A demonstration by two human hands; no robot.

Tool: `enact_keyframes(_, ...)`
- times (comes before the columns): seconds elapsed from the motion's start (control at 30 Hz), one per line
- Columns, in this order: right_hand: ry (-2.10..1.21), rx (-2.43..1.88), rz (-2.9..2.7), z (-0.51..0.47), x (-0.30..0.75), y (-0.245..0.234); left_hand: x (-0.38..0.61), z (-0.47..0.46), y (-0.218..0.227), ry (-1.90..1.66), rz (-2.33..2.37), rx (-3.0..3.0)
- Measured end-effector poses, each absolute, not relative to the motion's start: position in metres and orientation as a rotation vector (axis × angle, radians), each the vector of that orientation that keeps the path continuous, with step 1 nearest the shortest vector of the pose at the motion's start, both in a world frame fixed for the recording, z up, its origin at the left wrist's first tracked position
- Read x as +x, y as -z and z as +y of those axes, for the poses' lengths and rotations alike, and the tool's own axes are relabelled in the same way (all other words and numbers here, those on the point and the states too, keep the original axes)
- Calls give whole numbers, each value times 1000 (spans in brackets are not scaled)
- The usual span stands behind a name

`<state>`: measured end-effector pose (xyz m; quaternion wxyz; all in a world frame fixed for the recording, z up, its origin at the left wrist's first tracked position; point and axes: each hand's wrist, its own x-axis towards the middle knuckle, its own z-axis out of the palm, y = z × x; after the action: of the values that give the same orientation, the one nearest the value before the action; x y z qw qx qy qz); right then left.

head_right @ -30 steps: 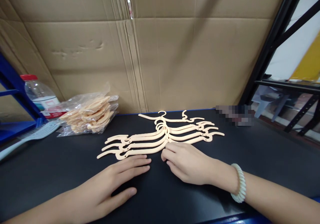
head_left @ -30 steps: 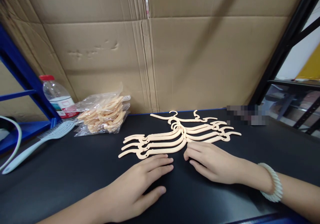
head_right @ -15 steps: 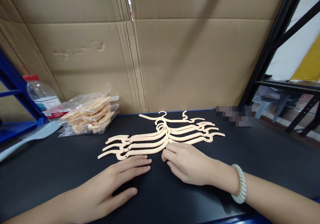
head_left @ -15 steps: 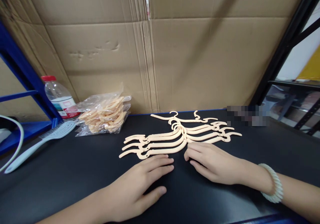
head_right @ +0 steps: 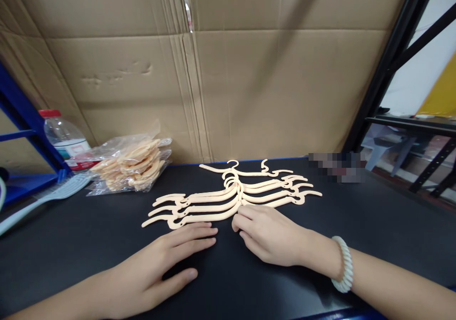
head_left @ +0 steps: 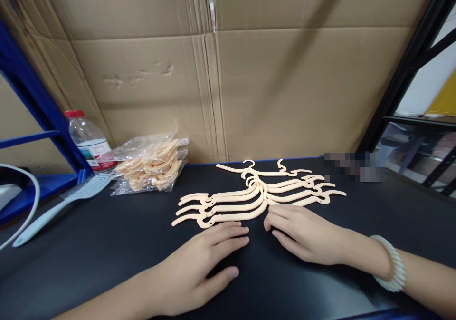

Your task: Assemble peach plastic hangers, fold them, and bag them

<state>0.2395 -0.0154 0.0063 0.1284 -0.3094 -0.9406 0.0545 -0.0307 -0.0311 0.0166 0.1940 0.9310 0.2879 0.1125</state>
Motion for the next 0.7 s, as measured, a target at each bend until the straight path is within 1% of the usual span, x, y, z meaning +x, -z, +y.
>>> enact_keyframes(0.17,-165,-894,-2727,-14,240,-6,-31,-31,-16,-382,789,2573)
enact_keyframes(0.43,-138,-872,-2711,-18,238,-5,-32,-31,-14,-330,836,2564)
enact_keyframes(0.57,-154,-831,-2603,-9,239,-11,-33,-28,-10,-415,836,2520)
enact_keyframes(0.63,-115,-901,-2477,9,245,-21,-33,-27,-9,-468,835,2496)
enact_keyframes(0.7,-37,-1102,-2378,36,255,-34,-33,-27,-10,-493,843,2480)
